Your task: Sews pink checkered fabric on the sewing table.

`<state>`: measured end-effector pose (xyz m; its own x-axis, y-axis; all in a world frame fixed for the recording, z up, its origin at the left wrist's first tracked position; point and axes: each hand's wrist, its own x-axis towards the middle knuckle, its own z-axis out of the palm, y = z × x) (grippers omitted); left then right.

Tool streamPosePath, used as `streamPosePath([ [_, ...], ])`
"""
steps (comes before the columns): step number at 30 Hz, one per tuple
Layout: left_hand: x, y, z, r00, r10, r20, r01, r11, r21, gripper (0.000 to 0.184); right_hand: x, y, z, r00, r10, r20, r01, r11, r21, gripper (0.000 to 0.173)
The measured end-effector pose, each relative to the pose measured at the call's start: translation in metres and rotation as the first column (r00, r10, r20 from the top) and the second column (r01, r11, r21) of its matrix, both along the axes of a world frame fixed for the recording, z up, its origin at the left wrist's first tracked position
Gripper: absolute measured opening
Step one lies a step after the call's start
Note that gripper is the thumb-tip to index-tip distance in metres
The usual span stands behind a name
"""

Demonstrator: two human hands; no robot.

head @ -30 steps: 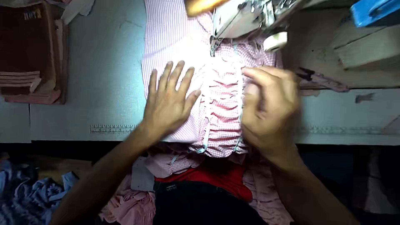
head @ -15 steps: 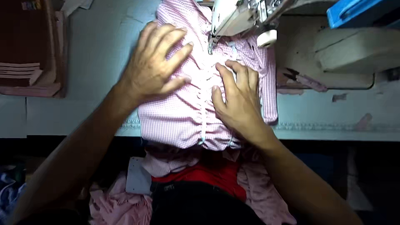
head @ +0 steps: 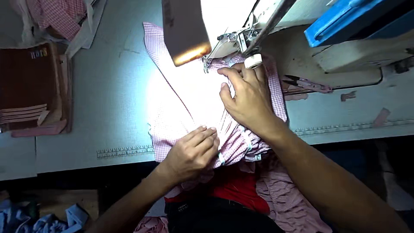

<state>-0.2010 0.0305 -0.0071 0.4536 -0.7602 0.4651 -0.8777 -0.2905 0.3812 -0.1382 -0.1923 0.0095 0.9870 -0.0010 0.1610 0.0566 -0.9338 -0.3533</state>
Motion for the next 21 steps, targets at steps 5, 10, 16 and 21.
streamPosePath([
  [5,0.003,-0.002,0.0,0.995,0.079,-0.054,-0.078,0.997,0.021,0.023,-0.002,0.0,0.0,1.0,0.004,0.005,-0.004,1.0,-0.022,0.043],
  [10,0.014,-0.004,0.004,0.992,0.09,-0.09,-0.088,0.996,0.03,0.026,0.002,-0.004,-0.003,0.999,0.027,0.034,-0.024,0.997,-0.069,0.044],
  [16,0.021,-0.007,0.008,0.993,0.098,-0.071,-0.096,0.995,0.032,0.027,-0.005,-0.009,-0.002,0.993,0.098,0.073,-0.094,0.994,-0.057,0.044],
  [21,0.026,-0.009,0.009,0.991,0.117,-0.067,-0.113,0.992,0.053,0.029,-0.008,-0.011,0.002,0.983,0.142,0.118,-0.137,0.989,-0.047,0.034],
])
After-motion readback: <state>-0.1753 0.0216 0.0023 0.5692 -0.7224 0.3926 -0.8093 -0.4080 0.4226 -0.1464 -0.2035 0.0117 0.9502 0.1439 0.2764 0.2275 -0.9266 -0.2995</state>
